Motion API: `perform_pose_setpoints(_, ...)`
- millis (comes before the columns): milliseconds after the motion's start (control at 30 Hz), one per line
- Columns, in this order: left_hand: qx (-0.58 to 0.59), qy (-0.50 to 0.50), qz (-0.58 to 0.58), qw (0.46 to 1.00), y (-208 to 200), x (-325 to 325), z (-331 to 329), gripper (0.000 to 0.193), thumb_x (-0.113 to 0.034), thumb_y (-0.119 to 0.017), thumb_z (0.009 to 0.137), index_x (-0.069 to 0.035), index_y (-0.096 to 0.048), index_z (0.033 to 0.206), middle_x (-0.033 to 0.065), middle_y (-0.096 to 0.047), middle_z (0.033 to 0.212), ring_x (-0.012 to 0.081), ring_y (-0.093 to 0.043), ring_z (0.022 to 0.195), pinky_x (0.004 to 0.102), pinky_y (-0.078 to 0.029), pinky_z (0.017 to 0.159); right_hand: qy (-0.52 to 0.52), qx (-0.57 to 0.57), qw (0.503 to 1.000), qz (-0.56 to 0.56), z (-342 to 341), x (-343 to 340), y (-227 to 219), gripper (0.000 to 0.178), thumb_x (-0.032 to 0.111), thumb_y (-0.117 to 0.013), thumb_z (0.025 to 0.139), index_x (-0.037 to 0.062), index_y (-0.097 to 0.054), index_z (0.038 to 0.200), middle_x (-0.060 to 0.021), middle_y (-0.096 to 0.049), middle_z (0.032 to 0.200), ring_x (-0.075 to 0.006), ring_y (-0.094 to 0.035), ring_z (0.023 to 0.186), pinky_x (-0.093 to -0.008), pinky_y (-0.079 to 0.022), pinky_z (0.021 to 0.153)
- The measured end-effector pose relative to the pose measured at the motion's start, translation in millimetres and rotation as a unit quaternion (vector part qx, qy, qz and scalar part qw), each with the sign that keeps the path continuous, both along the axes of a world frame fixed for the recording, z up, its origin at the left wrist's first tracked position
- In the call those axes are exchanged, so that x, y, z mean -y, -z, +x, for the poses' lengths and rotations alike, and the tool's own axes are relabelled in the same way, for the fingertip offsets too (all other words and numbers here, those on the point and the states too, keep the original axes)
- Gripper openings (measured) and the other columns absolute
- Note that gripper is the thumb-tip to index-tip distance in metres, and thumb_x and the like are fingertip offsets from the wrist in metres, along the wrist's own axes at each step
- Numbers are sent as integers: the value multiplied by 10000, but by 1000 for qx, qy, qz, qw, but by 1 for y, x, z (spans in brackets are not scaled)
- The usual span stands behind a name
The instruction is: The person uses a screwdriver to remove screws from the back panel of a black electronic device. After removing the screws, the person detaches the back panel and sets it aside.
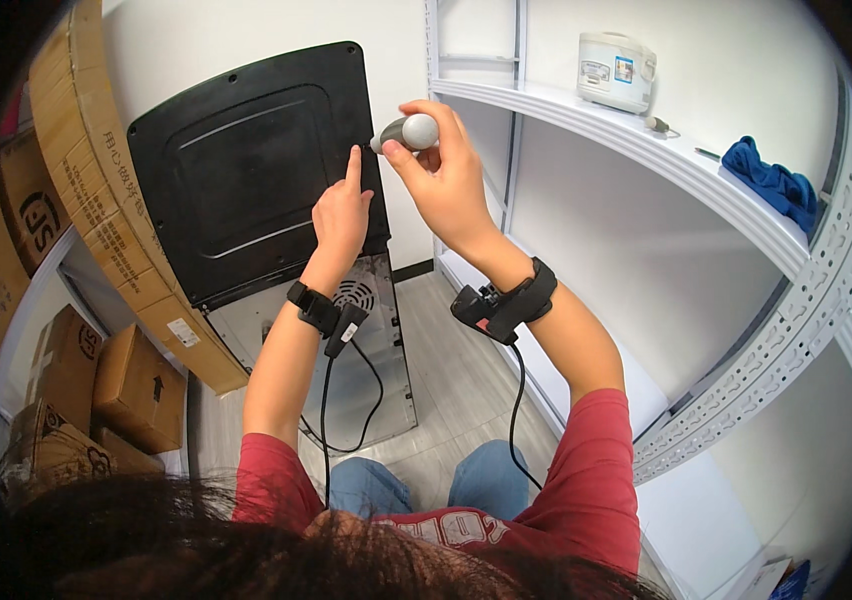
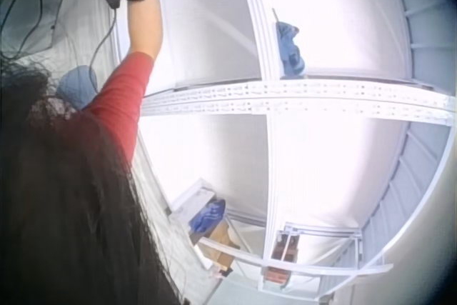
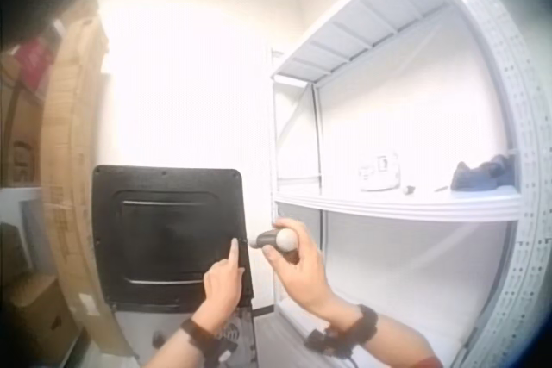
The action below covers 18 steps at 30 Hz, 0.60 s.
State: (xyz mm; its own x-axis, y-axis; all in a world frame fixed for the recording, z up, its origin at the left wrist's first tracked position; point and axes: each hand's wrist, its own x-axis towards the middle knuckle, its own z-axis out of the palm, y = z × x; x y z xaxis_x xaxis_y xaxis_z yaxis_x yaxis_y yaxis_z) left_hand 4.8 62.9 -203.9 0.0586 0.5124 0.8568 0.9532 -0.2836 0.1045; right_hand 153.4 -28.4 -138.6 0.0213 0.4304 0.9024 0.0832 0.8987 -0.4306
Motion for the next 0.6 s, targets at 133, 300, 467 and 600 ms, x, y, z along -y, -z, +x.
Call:
perform_pose_setpoints(133,0,4,5,1000,1,0,0,692,-158,-690,756,-113,-373,1369,81,-585,664,237,-613,640,359,-498,546,-66,65,996,1,4,-5,-3,336,127,-677,797,57,-527,1089,-48,-594,909,-95,-551,766,-223,-442,655)
perform_pose_setpoints(300,5,10,5,1000,3,-5,-3,707,-164,-689,757,-121,-356,1379,75,-589,667,232,-616,645,356,-501,551,33,195,975,102,8,-4,-3,357,97,-713,755,77,-547,1070,-46,-566,974,-148,-556,879,-263,-453,733)
perform_pose_setpoints(467,-2,6,-4,1000,1,-2,-2,713,-170,-688,759,-123,-348,1384,74,-590,667,232,-617,646,356,-504,558,79,240,944,210,14,-4,1,397,69,-735,688,82,-571,1050,-58,-588,965,-199,-551,846,-294,-448,696)
perform_pose_setpoints(600,0,6,-4,1000,0,-1,-1,710,-173,-687,761,-121,-349,1383,74,-591,670,232,-617,651,357,-504,557,97,334,885,310,30,-7,-1,319,91,-732,632,83,-598,921,-37,-603,946,-260,-529,916,-344,-464,775)
